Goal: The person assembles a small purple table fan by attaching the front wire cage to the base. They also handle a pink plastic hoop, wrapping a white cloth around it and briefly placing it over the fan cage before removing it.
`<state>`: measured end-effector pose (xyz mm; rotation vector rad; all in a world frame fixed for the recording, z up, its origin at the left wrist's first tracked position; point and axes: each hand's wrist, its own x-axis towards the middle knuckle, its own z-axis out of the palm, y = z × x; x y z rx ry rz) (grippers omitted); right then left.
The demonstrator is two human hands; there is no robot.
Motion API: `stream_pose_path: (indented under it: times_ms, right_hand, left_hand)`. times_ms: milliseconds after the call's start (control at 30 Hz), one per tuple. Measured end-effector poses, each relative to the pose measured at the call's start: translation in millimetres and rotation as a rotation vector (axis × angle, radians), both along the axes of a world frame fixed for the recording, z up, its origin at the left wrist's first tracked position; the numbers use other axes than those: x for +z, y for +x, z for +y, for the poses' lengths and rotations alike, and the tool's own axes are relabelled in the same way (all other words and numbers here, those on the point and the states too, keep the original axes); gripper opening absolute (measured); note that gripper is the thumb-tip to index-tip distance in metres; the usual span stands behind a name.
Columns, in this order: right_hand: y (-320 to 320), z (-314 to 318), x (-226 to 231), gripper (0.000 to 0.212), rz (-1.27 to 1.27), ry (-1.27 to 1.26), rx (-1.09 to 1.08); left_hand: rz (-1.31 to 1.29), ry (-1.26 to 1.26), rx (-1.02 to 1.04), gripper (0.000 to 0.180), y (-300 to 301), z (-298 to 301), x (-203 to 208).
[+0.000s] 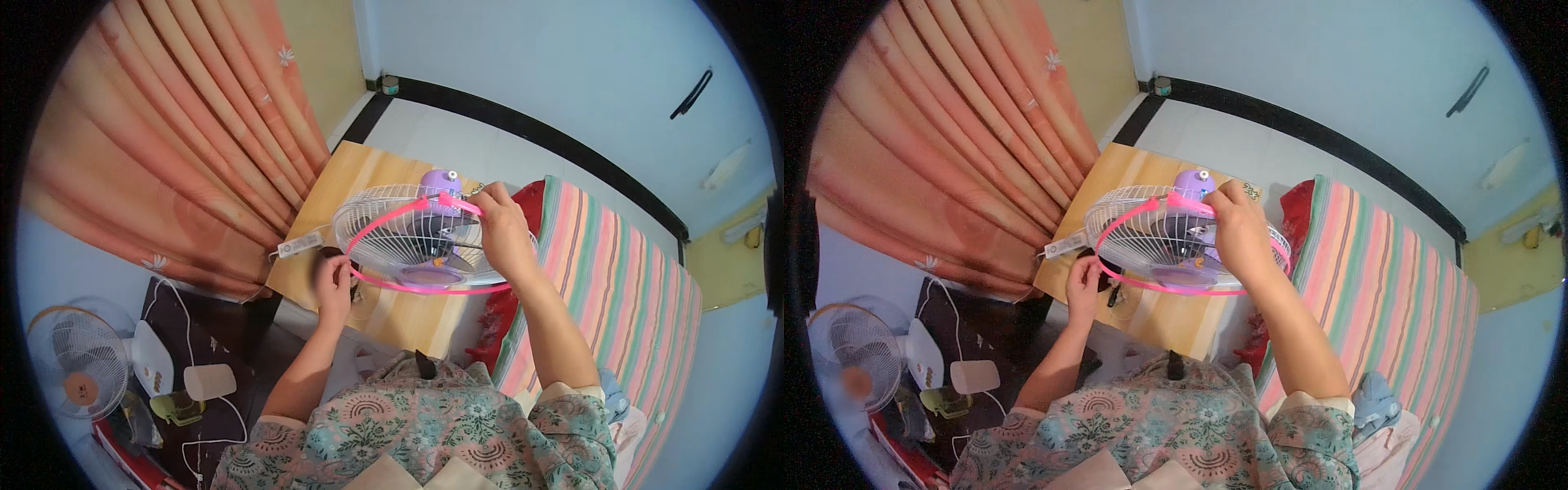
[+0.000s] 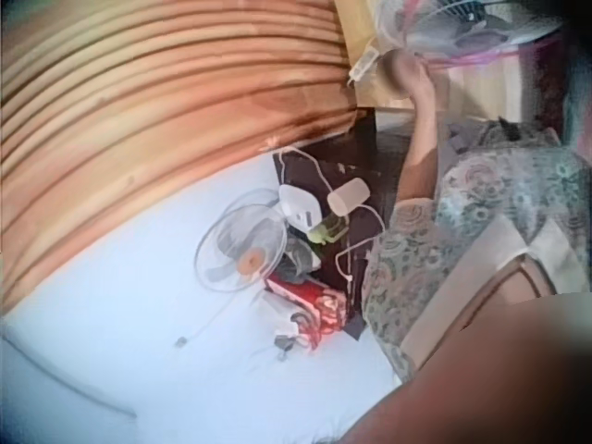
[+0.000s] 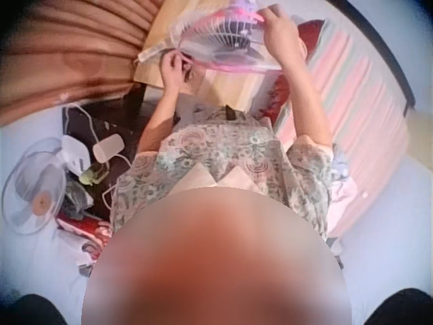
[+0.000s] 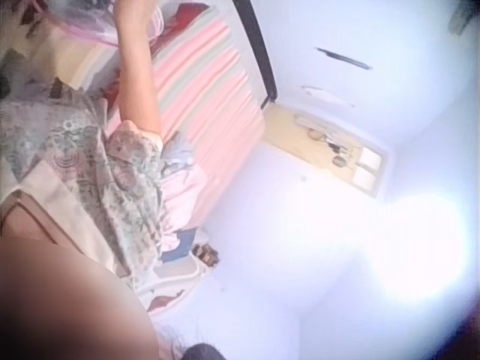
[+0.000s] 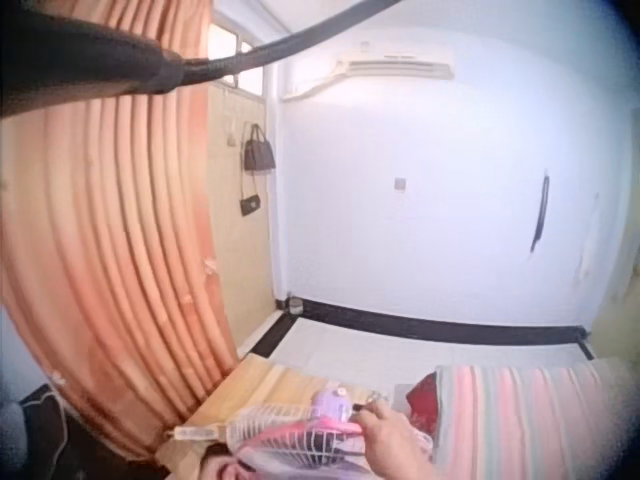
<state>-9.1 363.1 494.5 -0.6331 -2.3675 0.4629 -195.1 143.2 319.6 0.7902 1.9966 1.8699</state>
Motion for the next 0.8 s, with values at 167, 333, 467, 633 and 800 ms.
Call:
stream_pose_path:
  times_ms: [167,333,467,633,800]
  right_hand:
    - [1,-1,-3,0.017,-0.001,0.003,0.011]
    - [6,2,-7,0.016,0.008,-0.001,0.028]
    - [4,3,-11,0.017,0.043,0.021,0.038]
    - [9,5,-11,0.016,0.012,0.007,0.035]
    - [10,7,-15,0.017,0.051,0.016,0.027]
  left_hand:
    - [0.752,0.060,-0.083,0.026,14,42,141]
    - [0.842,-0.153,-0.440,0.026,20,96,188]
    - [0.770,-0.468,-0.529,0.025,3,112,194]
    - [0.892,-0.559,-0.738,0.025,3,123,221]
    - [0.866,-0.605,-0.645,0.024,11,133,218]
